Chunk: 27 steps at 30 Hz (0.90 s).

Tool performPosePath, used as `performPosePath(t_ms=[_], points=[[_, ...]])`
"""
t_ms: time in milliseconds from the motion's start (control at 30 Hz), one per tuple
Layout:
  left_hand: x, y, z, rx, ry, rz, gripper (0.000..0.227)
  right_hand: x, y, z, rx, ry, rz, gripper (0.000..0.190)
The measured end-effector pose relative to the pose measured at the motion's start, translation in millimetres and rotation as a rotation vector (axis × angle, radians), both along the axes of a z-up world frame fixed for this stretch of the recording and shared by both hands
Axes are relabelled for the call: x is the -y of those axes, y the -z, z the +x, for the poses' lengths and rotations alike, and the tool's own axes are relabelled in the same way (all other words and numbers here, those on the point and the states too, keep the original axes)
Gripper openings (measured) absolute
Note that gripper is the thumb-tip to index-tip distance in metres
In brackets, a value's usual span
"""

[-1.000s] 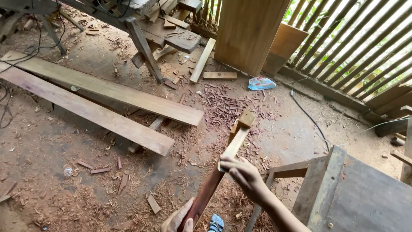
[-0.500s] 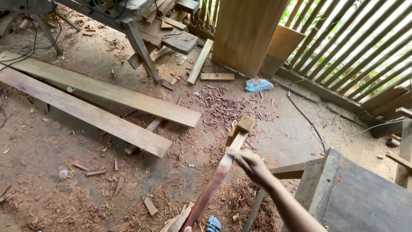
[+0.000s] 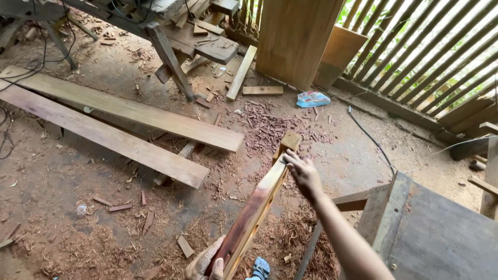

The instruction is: The person sands a wooden chair using a sanding block, focusing on the backrest and legs. They then use a hair dryer to blow away dust from the chair before continuing to sand the legs and frame.

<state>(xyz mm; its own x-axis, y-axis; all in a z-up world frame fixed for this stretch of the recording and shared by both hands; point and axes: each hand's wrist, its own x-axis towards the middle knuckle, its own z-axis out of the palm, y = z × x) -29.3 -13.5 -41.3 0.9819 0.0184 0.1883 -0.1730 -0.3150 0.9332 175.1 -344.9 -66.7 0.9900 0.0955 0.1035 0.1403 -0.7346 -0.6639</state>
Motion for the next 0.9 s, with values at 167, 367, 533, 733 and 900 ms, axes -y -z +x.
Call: performPosePath(t_ms=[167,367,533,733,900], points=[[-5,-16,5,0.058,0.005,0.03,0.046,-63,16,-43,0.472,-0.129,0.762,0.033],[-20,-24,11,-0.006,0.067,0.055,0.048,-28,59,21,0.427,0.137,0.309,0.04],[-25,-24,13,-0.03,-0.013,0.105,0.045,-91,24,-24,0.399,0.181,0.643,0.044],[-31,-14,17,0.013,-0.033,0.113,0.044,-64,52,9,0.546,0.158,0.523,0.043],[-30,-17,19,-0.018,-0.018,0.166,0.045,-91,12,-8,0.412,0.304,0.452,0.044]])
